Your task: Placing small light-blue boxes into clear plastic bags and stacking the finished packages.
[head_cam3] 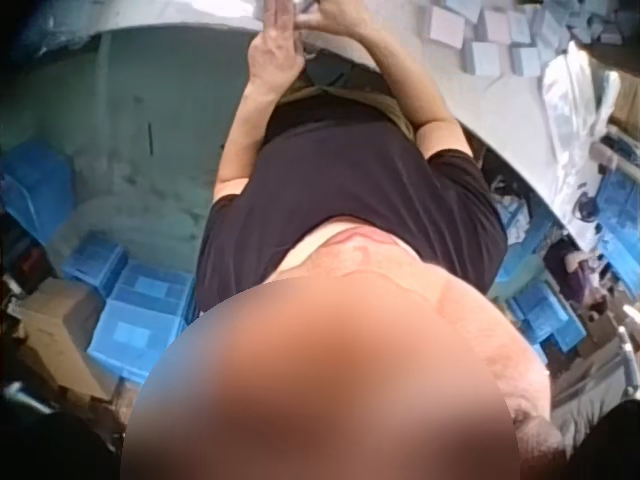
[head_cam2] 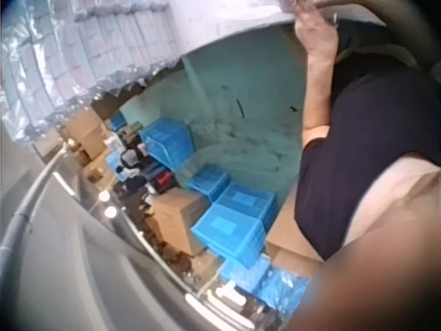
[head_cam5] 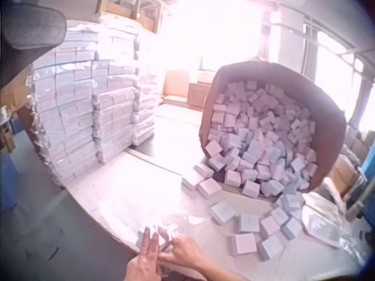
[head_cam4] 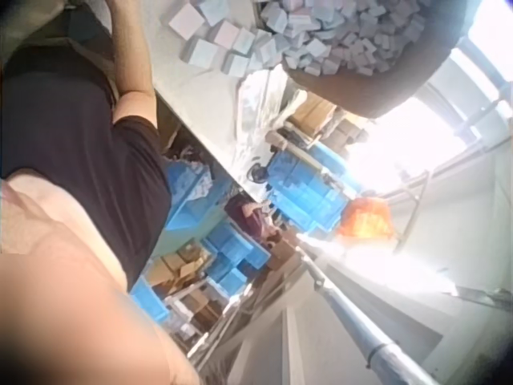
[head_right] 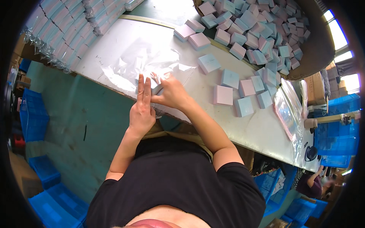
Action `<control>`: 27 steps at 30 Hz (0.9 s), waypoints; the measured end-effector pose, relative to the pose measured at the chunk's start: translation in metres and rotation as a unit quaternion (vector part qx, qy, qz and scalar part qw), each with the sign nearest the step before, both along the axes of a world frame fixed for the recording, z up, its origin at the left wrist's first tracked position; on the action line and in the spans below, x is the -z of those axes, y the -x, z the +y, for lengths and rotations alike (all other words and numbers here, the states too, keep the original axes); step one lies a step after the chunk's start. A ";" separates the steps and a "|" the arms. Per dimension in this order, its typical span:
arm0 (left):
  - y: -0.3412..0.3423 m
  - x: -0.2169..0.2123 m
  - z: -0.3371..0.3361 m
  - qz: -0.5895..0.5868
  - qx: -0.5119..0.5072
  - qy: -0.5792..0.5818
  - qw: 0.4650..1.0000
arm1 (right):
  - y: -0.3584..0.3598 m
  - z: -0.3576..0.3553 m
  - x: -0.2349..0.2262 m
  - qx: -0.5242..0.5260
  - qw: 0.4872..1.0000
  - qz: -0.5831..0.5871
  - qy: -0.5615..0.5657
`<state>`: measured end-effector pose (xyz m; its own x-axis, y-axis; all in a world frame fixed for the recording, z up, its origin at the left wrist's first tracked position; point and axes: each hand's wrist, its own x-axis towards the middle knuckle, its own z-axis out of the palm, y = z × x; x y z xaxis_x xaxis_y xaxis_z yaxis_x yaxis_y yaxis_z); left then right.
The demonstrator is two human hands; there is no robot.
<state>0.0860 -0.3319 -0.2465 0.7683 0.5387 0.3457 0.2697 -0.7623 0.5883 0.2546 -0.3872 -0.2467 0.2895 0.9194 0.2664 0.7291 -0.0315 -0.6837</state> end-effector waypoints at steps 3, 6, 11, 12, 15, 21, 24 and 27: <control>0.001 -0.007 0.004 -0.038 0.053 0.015 0.998 | -0.016 0.058 0.033 0.023 0.987 -0.141 -0.075; 0.008 -0.022 -0.011 -0.049 0.123 0.040 0.990 | -0.055 0.130 0.058 0.016 0.988 -0.152 -0.030; 0.040 -0.019 -0.001 -0.052 0.070 0.043 0.995 | -0.052 0.164 0.075 0.114 0.935 -0.323 -0.089; 0.040 -0.017 0.000 -0.078 0.061 -0.002 0.995 | -0.063 0.161 0.077 0.060 0.903 -0.409 -0.120; 0.032 -0.015 0.006 -0.065 0.059 -0.003 0.996 | -0.074 0.160 0.088 0.159 0.807 -0.567 -0.057; 0.029 -0.004 0.013 -0.019 -0.015 0.008 1.000 | -0.052 0.069 0.026 -0.062 0.973 -0.211 -0.072; 0.033 0.015 0.026 -0.018 -0.050 -0.029 0.998 | -0.061 -0.019 -0.027 -0.127 0.972 0.136 0.147; 0.033 0.019 0.021 0.006 -0.077 -0.023 0.997 | -0.116 -0.068 -0.008 0.108 0.991 0.051 -0.051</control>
